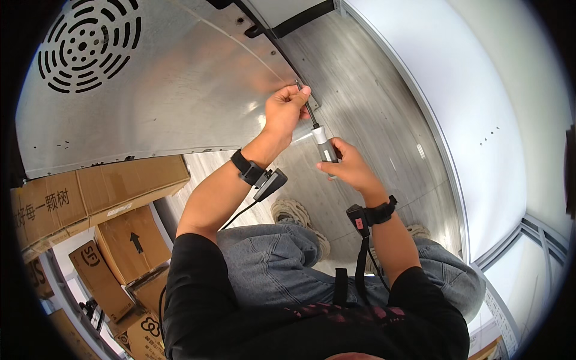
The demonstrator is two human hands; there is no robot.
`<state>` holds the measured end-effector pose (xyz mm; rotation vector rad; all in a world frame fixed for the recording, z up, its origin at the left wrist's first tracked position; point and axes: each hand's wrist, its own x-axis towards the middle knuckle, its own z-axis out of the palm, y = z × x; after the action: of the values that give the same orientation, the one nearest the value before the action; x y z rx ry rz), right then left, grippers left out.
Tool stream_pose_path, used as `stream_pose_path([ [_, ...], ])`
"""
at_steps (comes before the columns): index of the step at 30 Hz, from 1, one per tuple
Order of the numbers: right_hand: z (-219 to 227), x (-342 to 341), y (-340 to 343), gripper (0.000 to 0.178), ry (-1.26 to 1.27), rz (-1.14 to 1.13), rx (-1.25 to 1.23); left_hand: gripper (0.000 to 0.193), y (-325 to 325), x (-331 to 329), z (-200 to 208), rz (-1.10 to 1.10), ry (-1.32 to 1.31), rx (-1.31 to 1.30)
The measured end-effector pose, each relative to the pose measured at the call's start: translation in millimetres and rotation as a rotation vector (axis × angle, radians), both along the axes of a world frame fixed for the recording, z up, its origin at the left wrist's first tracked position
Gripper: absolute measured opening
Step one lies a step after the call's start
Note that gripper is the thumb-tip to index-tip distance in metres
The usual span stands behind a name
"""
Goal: The person uses a screwdriver to remove screws from the back panel of a beige and black electronic device. They then remove the back panel to expose the internal components and continue unscrewing additional fasteners from the device's interior.
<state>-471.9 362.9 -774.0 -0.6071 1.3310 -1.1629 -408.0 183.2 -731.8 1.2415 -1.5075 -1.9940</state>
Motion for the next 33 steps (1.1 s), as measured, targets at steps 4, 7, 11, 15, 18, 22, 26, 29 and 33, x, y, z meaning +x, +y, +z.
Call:
stream_pose_path([
  [4, 5, 2, 1, 0.049, -0.333, -0.064, -0.022, 0.013, 0, -1, 2, 0.009, 0.045, 0.044],
  [7, 14, -4, 4, 0.052, -0.618, -0.06, -0.017, 0.015, 2, 0, 4, 0.012, 0.066, 0.06],
  [11, 6, 2, 3, 0.053, -0.392, -0.087, 0.006, 0.016, 1, 0, 6, 0.017, 0.071, 0.095],
  [15, -2, 0, 2, 0.053, -0.109, -0.004, 0.043, 0.014, 3, -2, 5, 0.003, 0.021, 0.009],
  [18, 0, 1, 1, 0.052, 0.002, 0.034, 0.084, 0.015, 0, -2, 1, 0.003, 0.026, 0.018],
  [22, 0, -1, 7, 0.05, -0.462, -0.085, -0.064, 0.016, 2, -3, 4, 0.0, 0.055, 0.056],
  [26, -3, -8, 8, 0.047, -0.565, -0.112, -0.09, 0.021, 3, -1, 8, -0.006, 0.047, 0.043],
  [29, -4, -3, 6, 0.045, -0.384, -0.14, -0.096, 0.024, 3, -2, 9, 0.068, 0.076, 0.105],
  [33, -9, -4, 5, 0.045, -0.299, -0.075, -0.098, 0.027, 4, -6, 17, 0.054, 0.023, 0.109],
])
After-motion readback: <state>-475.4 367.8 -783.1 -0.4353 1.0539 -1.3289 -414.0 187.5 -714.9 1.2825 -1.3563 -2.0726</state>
